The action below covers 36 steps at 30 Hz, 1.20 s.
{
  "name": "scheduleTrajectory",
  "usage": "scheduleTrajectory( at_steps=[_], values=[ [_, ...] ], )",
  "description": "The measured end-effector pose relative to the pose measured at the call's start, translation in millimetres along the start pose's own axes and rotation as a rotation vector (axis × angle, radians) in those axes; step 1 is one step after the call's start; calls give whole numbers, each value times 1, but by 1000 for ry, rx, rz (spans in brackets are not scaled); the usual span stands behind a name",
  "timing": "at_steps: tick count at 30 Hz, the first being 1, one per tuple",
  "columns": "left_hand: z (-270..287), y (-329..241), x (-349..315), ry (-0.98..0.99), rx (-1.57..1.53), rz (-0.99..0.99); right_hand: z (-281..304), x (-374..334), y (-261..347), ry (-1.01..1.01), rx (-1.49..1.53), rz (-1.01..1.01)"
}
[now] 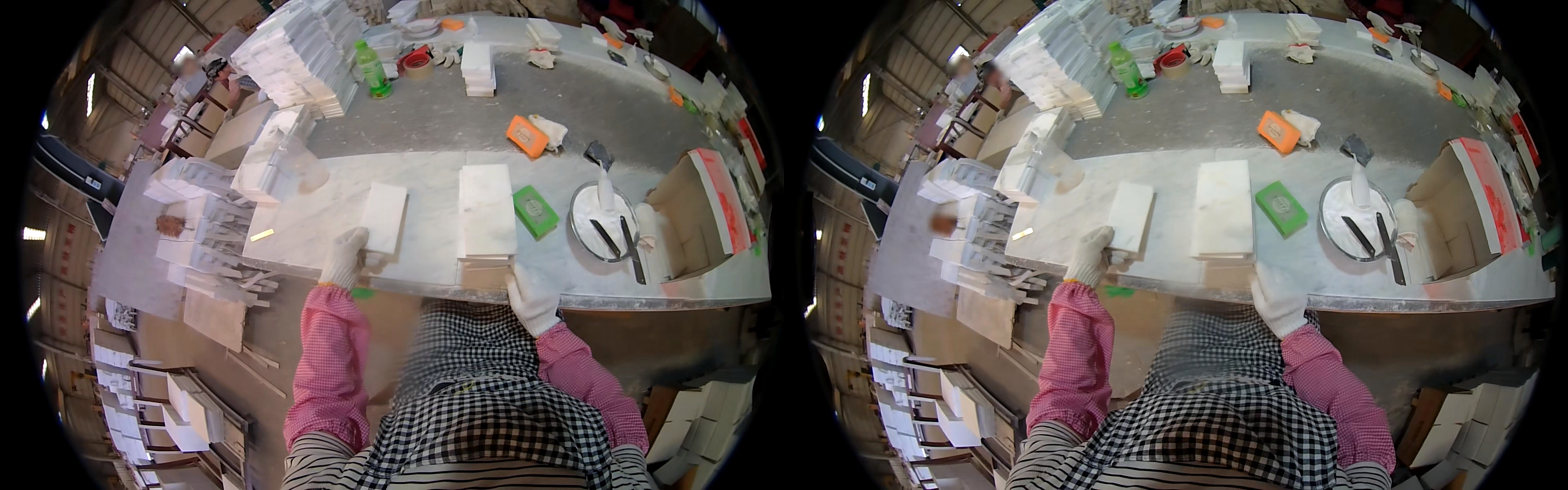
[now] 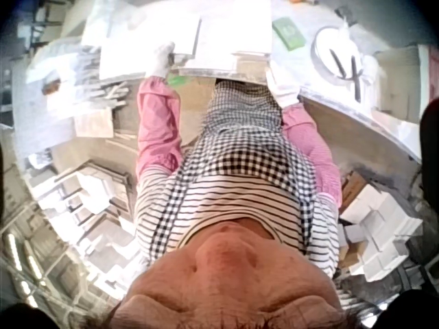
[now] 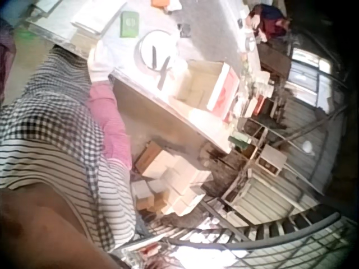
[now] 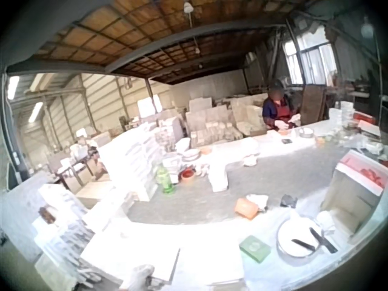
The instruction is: The person sands the edges of small rectangular blocks using a green sanding block and a metal scraper. They repeatedly pick up blocks, sand them, and place them into a cardboard box on the table.
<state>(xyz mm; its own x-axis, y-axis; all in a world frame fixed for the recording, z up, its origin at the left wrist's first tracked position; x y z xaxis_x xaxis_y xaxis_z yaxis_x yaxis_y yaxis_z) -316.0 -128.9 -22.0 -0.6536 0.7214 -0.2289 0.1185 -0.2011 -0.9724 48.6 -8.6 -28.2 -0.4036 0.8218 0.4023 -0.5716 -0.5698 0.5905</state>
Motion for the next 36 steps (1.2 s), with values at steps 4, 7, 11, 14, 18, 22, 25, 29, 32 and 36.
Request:
scheduleTrajectory(
  at_steps=[4, 7, 11, 14, 18, 22, 25, 29, 32, 36],
  values=[
    [5, -2, -4, -23, 128, 52, 3, -1, 3, -67, 13, 30],
    [11, -4, 2, -51, 384, -100, 4, 0, 6, -97, 16, 53],
    [10, -23, -1, -178, 1069, -403, 4, -1, 4, -106, 9, 56],
    [13, -21, 3, -181, 1318, -227, 3, -1, 6, -90, 7, 56],
    [-23, -39, 0, -144, 1354, -398, 2, -1, 5, -89, -27, 59],
    [-63, -39, 3, -124, 1423, -362, 2, -1, 6, -81, -32, 65],
    [-58, -34, 15, -182, 1462, -321, 2, 0, 8, -85, -32, 84],
    [-50, -37, 20, -147, 1287, -383, 2, -1, 7, -103, -51, 94],
    [-48, -67, 0, -231, 862, -272, 1, -2, 5, -124, -41, 91],
    [4, -58, 13, -307, 972, -336, -1, -5, 4, -115, -45, 92]
  ],
)
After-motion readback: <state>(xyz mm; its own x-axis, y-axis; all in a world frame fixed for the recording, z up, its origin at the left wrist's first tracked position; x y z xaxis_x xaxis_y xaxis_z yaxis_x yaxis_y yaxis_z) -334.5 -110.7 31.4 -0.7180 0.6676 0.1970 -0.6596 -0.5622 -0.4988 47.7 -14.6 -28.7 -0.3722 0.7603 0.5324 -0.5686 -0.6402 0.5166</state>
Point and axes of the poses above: each hand's wrist, its own x-axis towards the middle knuckle, its own z-axis out of the back of the hand, y = z × x, the point moved 7 cm from there along x, towards the middle knuckle, and after that the axes turned 13 degrees about -z, right-handed, at the moved point
